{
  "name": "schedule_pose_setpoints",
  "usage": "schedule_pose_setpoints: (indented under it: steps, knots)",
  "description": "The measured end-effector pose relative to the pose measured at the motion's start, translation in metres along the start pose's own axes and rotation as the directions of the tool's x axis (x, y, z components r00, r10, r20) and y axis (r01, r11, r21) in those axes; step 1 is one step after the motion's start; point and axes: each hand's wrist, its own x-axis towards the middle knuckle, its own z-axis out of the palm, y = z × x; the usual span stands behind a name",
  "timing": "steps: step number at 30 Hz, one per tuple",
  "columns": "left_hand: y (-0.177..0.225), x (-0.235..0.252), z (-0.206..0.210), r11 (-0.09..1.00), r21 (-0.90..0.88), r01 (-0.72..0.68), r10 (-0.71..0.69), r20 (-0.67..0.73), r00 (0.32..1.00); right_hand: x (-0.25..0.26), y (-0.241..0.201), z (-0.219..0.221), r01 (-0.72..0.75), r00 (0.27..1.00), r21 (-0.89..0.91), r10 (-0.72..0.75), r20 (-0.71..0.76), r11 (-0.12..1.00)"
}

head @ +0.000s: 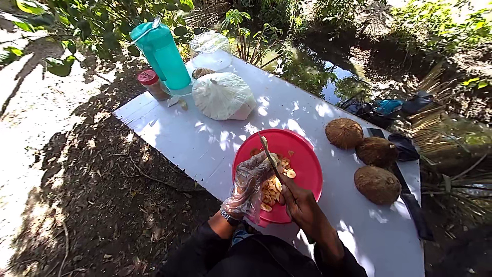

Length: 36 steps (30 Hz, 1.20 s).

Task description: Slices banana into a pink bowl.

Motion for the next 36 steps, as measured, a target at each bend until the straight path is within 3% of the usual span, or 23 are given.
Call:
schedule_pose_setpoints:
  steps: [5, 12, 15, 18, 20, 21, 22, 23, 25, 27, 29, 31, 33, 36]
  knots:
    - [-0.004, -0.004, -0.005, 1.0, -0.016, -0.011, 0.011, 0.046, 0.999, -0.001, 0.002, 0.008, 0.02, 0.998, -0.21, -0.031, -0.047, 0.978]
    - [0.021, -0.016, 0.026, 0.996, -0.023, 0.089, -0.091, -0.106, 0.99, 0.0, -0.004, 0.009, 0.024, 0.998, -0.321, -0.04, -0.045, 0.947]
    - [-0.002, -0.008, -0.008, 1.0, -0.009, 0.006, -0.005, 0.069, 0.998, 0.0, -0.007, 0.009, -0.007, 0.999, -0.386, -0.008, -0.038, 0.923]
    - [-0.004, -0.005, -0.01, 1.0, -0.016, 0.004, -0.003, 0.103, 0.995, 0.0, -0.007, 0.008, -0.002, 0.999, -0.406, -0.012, -0.033, 0.914]
    - [0.024, -0.017, 0.034, 0.984, 0.05, 0.17, -0.159, -0.165, 0.973, 0.0, -0.005, 0.007, 0.008, 0.999, -0.367, -0.022, -0.032, 0.93]
    - [0.042, -0.022, 0.063, 0.956, 0.083, 0.281, -0.242, -0.319, 0.916, 0.0, -0.003, 0.005, 0.001, 1.0, -0.302, -0.008, -0.025, 0.953]
    - [0.043, -0.024, 0.063, 0.961, 0.091, 0.26, -0.224, -0.289, 0.931, 0.0, -0.003, 0.001, -0.032, 0.999, -0.195, 0.032, 0.001, 0.98]
    - [0.029, -0.02, 0.04, 0.989, 0.043, 0.144, -0.137, -0.134, 0.981, 0.0, -0.006, -0.004, -0.102, 0.993, -0.056, 0.104, 0.051, 0.993]
    - [0.004, -0.013, -0.003, 0.997, -0.078, 0.016, -0.007, 0.121, 0.993, 0.001, -0.014, -0.012, -0.248, 0.964, 0.149, 0.227, 0.14, 0.957]
    - [-0.01, -0.02, -0.028, 0.988, -0.156, -0.005, 0.044, 0.25, 0.967, -0.001, -0.015, -0.011, -0.268, 0.96, 0.147, 0.252, 0.12, 0.952]
    - [-0.009, -0.024, -0.027, 0.992, -0.128, -0.018, 0.047, 0.223, 0.974, -0.005, -0.012, -0.006, -0.229, 0.972, 0.038, 0.227, 0.051, 0.973]
    - [0.003, -0.017, -0.003, 0.999, -0.04, -0.02, 0.021, 0.035, 0.999, -0.007, -0.011, -0.003, -0.198, 0.98, 0.001, 0.198, 0.0, 0.98]
    - [0.011, -0.01, 0.013, 1.0, -0.018, 0.018, -0.019, -0.079, 0.997, -0.008, -0.014, -0.005, -0.191, 0.981, 0.06, 0.192, -0.013, 0.98]
    - [0.013, -0.011, 0.015, 0.997, -0.064, 0.05, -0.054, -0.078, 0.996, -0.01, -0.02, -0.01, -0.198, 0.98, 0.196, 0.197, 0.021, 0.96]
